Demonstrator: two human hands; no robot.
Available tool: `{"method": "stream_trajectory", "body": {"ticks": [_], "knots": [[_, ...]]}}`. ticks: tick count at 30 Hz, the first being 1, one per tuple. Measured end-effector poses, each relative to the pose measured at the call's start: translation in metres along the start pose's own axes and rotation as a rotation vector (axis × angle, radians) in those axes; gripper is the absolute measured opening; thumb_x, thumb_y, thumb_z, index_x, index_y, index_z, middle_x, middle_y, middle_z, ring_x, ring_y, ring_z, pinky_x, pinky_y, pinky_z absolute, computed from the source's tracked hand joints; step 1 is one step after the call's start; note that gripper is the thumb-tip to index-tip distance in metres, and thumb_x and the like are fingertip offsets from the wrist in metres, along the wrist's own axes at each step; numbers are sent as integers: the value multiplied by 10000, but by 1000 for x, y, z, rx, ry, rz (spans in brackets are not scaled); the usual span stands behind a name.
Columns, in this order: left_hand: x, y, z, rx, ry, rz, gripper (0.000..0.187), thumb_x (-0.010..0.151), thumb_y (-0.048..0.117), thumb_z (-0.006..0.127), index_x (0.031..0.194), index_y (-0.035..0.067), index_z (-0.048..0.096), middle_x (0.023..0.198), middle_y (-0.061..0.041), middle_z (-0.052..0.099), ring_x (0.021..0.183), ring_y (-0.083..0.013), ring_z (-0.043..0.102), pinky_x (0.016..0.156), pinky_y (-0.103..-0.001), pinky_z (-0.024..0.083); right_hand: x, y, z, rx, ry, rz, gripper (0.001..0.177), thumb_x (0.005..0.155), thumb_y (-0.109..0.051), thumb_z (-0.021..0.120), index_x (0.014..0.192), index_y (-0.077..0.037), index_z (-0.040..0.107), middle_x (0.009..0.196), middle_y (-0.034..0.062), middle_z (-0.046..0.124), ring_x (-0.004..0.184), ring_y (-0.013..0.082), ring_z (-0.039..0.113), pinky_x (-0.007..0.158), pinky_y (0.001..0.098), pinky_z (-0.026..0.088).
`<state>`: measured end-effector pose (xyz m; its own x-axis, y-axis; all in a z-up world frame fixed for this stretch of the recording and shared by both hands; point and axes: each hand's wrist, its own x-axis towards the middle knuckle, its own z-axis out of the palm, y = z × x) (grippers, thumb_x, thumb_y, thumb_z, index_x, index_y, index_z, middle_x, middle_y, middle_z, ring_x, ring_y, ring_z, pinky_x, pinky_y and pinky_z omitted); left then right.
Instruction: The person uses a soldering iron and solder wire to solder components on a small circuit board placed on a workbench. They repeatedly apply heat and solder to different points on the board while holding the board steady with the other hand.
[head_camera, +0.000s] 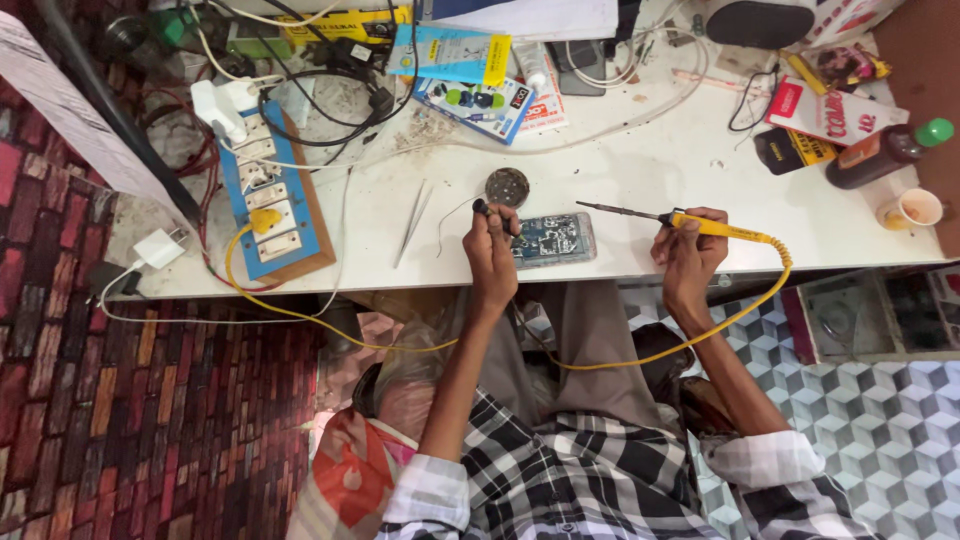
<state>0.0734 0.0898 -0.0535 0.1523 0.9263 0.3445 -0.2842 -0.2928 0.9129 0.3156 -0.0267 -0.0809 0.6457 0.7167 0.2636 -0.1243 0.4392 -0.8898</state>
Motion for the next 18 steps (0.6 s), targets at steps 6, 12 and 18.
{"method": "stream_trajectory", "body": {"ticks": [6,12,18], "knots": [[3,12,3,98,-33,23,358,1149,331,416,1068,31,594,785,7,565,645,-38,436,576,-241,349,7,-19,11,-13,-15,86,254,1128,-254,573,1214,-42,463,873,133,630,568,133,499,543,272,443],[11,12,8,91,-48,22,349,1148,319,422,1074,27,598,763,-14,560,645,-58,436,590,-254,365,25,-33,9,-183,-142,-21,262,1152,-288,559,1167,-38,481,907,147,645,632,145,545,587,275,442],[9,8,6,74,-49,-70,371,1124,328,399,1079,15,594,775,-32,565,638,-90,430,584,-269,363,31,-15,10,19,128,140,328,1138,-308,597,944,-105,428,747,-7,443,595,95,446,531,265,359]]}}
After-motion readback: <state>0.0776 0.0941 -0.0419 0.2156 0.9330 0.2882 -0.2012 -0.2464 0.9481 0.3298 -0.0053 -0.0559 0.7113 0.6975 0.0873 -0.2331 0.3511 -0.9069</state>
